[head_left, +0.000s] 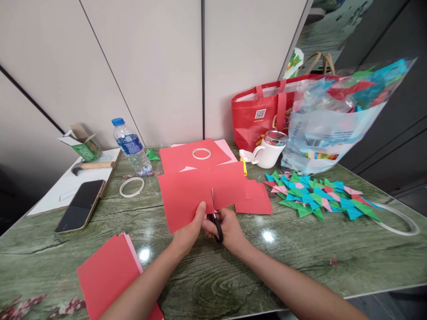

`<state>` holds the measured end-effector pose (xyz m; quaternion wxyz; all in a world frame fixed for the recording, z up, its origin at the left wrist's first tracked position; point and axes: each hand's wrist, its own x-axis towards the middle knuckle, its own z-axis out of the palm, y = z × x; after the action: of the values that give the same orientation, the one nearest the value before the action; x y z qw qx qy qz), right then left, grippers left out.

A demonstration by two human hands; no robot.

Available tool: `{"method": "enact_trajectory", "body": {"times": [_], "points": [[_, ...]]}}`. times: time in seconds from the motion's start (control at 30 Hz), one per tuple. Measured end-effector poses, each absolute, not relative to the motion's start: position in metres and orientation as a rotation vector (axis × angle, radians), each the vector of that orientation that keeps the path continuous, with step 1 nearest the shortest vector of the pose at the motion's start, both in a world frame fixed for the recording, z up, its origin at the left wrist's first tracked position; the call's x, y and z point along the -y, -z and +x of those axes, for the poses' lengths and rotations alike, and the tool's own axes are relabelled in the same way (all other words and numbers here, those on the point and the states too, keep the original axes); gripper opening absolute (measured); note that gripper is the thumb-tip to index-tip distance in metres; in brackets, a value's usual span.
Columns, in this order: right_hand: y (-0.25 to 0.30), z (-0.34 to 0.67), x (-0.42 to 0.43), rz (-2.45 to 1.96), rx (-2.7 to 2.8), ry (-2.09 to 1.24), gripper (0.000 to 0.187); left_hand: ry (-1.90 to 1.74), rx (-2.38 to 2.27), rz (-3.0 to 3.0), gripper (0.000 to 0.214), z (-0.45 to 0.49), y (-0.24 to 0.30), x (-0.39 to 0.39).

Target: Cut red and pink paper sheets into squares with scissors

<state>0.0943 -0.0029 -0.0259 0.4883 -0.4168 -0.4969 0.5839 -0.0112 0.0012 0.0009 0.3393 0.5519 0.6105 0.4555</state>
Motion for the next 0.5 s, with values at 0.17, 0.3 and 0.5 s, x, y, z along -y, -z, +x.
{"method": "enact_trajectory", "body": {"times": [0.17,0.3,0.5], "points": [[0.0234,0.0941,0.004,-1.019,1.188,-1.435,0.026,-1.196,-1.609,1.4,0.026,-0.0106,-0.002,-0.0008],[0.0223,0.0939,0.0044,-1.036,1.188,-1.434,0.027,-1.228,-1.619,1.413,0.025,-0.0105,-0.0008,-0.0011],[0.0209,0.0937,0.0041,-1.078,1.165,-1.459,0.028,-1.204,-1.623,1.408,0.025,-0.0106,0.0009,-0.0005]]}}
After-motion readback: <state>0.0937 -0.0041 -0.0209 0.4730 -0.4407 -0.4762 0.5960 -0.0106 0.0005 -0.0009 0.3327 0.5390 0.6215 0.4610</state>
